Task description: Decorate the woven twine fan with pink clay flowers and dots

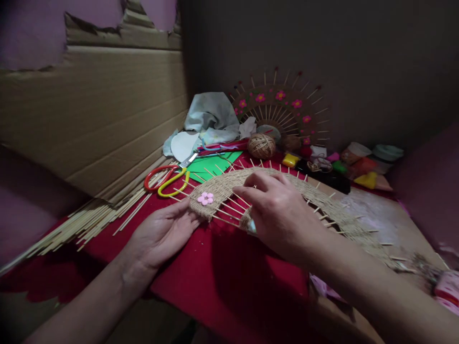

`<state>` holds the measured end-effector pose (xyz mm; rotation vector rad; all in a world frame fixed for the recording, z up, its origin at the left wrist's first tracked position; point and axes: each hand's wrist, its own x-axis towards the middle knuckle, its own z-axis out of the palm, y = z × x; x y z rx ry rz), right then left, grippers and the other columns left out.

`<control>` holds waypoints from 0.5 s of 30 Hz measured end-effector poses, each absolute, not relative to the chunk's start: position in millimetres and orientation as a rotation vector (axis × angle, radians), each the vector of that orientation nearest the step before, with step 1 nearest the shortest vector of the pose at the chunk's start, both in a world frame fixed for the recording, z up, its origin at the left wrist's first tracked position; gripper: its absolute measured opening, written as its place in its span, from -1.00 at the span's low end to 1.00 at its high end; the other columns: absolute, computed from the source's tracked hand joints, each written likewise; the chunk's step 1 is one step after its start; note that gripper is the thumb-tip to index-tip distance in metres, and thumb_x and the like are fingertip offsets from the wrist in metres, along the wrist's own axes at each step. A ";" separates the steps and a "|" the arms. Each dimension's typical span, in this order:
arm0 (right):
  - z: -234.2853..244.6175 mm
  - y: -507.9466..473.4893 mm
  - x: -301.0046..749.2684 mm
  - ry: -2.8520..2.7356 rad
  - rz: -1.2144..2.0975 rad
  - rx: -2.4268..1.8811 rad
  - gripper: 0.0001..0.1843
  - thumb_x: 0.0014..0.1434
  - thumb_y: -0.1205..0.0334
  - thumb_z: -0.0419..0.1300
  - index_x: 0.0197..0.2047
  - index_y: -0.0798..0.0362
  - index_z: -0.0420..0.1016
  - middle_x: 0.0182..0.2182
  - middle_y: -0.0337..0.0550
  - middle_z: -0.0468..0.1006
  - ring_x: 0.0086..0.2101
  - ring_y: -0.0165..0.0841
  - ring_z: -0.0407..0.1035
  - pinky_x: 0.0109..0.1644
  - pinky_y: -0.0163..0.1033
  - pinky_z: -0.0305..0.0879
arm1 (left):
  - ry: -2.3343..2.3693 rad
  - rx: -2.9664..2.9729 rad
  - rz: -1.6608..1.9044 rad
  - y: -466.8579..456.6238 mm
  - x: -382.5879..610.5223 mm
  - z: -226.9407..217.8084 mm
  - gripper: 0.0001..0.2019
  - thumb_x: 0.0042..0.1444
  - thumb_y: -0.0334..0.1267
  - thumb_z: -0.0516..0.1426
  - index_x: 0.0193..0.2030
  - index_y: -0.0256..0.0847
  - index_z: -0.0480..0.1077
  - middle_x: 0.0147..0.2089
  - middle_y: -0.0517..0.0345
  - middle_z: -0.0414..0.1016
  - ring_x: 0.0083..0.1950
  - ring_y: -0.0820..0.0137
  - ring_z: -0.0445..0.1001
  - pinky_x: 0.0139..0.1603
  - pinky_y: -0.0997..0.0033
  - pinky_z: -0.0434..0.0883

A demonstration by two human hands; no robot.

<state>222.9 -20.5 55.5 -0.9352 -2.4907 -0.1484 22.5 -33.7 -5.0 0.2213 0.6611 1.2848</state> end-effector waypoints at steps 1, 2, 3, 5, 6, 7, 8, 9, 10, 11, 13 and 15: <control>59.4 -23.9 229.7 -2.447 -0.136 -0.955 -0.62 0.11 0.51 -0.01 -0.13 0.02 0.50 -0.26 -0.04 0.47 -0.28 -0.27 0.35 -0.22 -0.12 0.28 | 0.679 0.218 1.284 -33.7 22.4 -4.6 -0.60 0.20 -0.46 -0.07 0.18 -0.46 0.19 0.04 -0.23 0.42 0.06 0.25 0.42 0.18 0.22 0.30; 62.9 -27.8 236.6 -2.402 -0.130 -0.977 -0.63 0.13 0.50 -0.02 -0.12 0.00 0.50 -0.26 -0.04 0.47 -0.29 -0.28 0.37 -0.25 -0.14 0.29 | 0.696 0.215 1.283 -33.7 22.2 -4.3 -0.59 0.19 -0.47 -0.07 0.18 -0.47 0.18 0.05 -0.25 0.41 0.07 0.25 0.42 0.17 0.24 0.30; 65.9 -31.9 243.6 -2.365 -0.130 -1.004 -0.63 0.14 0.49 -0.01 -0.12 -0.01 0.50 -0.25 -0.05 0.48 -0.30 -0.29 0.37 -0.26 -0.15 0.30 | 0.708 0.213 1.285 -33.6 21.8 -4.1 -0.58 0.18 -0.49 -0.06 0.19 -0.49 0.17 0.06 -0.27 0.40 0.07 0.24 0.42 0.17 0.25 0.31; 69.7 -39.8 257.7 -2.302 -0.130 -1.067 -0.65 0.15 0.46 0.01 -0.11 -0.05 0.50 -0.26 -0.07 0.48 -0.32 -0.32 0.39 -0.28 -0.18 0.31 | 0.725 0.212 1.305 -32.6 21.5 -3.9 -0.55 0.15 -0.51 -0.07 0.21 -0.51 0.14 0.07 -0.31 0.39 0.07 0.23 0.43 0.14 0.26 0.34; 70.4 -43.2 264.7 -2.270 -0.120 -1.102 -0.66 0.16 0.44 0.02 -0.11 -0.06 0.50 -0.26 -0.08 0.48 -0.32 -0.32 0.39 -0.30 -0.19 0.32 | 0.723 0.215 1.320 -31.7 21.7 -3.5 -0.54 0.14 -0.52 -0.07 0.22 -0.51 0.13 0.07 -0.33 0.38 0.06 0.21 0.43 0.12 0.25 0.36; 70.3 -46.1 271.9 -2.235 -0.105 -1.135 -0.67 0.16 0.42 0.03 -0.11 -0.06 0.51 -0.26 -0.08 0.47 -0.33 -0.33 0.40 -0.31 -0.20 0.32 | 0.728 0.219 1.338 -30.5 22.3 -2.6 -0.53 0.14 -0.52 -0.07 0.22 -0.51 0.12 0.07 -0.35 0.38 0.05 0.19 0.44 0.10 0.23 0.39; 69.5 -48.6 279.3 -2.192 -0.090 -1.165 -0.69 0.16 0.40 0.04 -0.11 -0.05 0.51 -0.26 -0.09 0.47 -0.33 -0.33 0.40 -0.33 -0.21 0.32 | 0.737 0.229 1.349 -29.4 23.1 -1.3 -0.52 0.13 -0.52 -0.07 0.23 -0.50 0.11 0.07 -0.36 0.38 0.05 0.18 0.44 0.07 0.23 0.41; 68.1 -50.6 287.0 -2.141 -0.081 -1.192 -0.70 0.17 0.39 0.04 -0.12 -0.04 0.51 -0.27 -0.09 0.46 -0.32 -0.33 0.40 -0.33 -0.21 0.32 | 0.754 0.243 1.360 -28.8 24.0 0.3 -0.50 0.12 -0.53 -0.07 0.24 -0.49 0.10 0.07 -0.36 0.38 0.04 0.18 0.45 0.04 0.24 0.43; 66.4 -52.5 295.0 -2.085 -0.081 -1.218 -0.71 0.17 0.38 0.05 -0.12 -0.03 0.51 -0.27 -0.09 0.46 -0.32 -0.33 0.39 -0.33 -0.22 0.32 | 0.775 0.259 1.366 -29.1 24.7 2.0 -0.49 0.11 -0.54 -0.07 0.24 -0.47 0.10 0.06 -0.34 0.39 0.03 0.19 0.45 0.01 0.27 0.45; 64.7 -54.4 303.4 -2.034 -0.086 -1.243 -0.72 0.16 0.38 0.05 -0.12 -0.02 0.50 -0.27 -0.10 0.46 -0.31 -0.34 0.39 -0.32 -0.22 0.31 | 0.807 0.268 1.388 -30.9 24.8 3.4 -0.49 0.11 -0.55 -0.07 0.24 -0.44 0.10 0.06 -0.32 0.40 0.02 0.21 0.46 -0.02 0.31 0.47; 61.6 -59.2 320.9 -1.953 -0.098 -1.289 -0.73 0.16 0.39 0.07 -0.12 -0.01 0.50 -0.27 -0.12 0.46 -0.30 -0.35 0.38 -0.28 -0.21 0.30 | 0.863 0.248 1.374 -41.4 21.7 3.0 -0.50 0.13 -0.52 -0.07 0.24 -0.34 0.13 0.05 -0.25 0.41 0.00 0.25 0.47 -0.05 0.33 0.48; 59.6 -65.7 338.3 -1.897 -0.104 -1.346 -0.74 0.16 0.39 0.08 -0.13 -0.01 0.50 -0.26 -0.13 0.47 -0.29 -0.35 0.38 -0.24 -0.20 0.30 | 0.855 0.218 1.323 -61.9 12.8 -3.7 -0.55 0.18 -0.44 -0.10 0.22 -0.28 0.18 0.04 -0.21 0.42 0.01 0.23 0.47 -0.05 0.26 0.47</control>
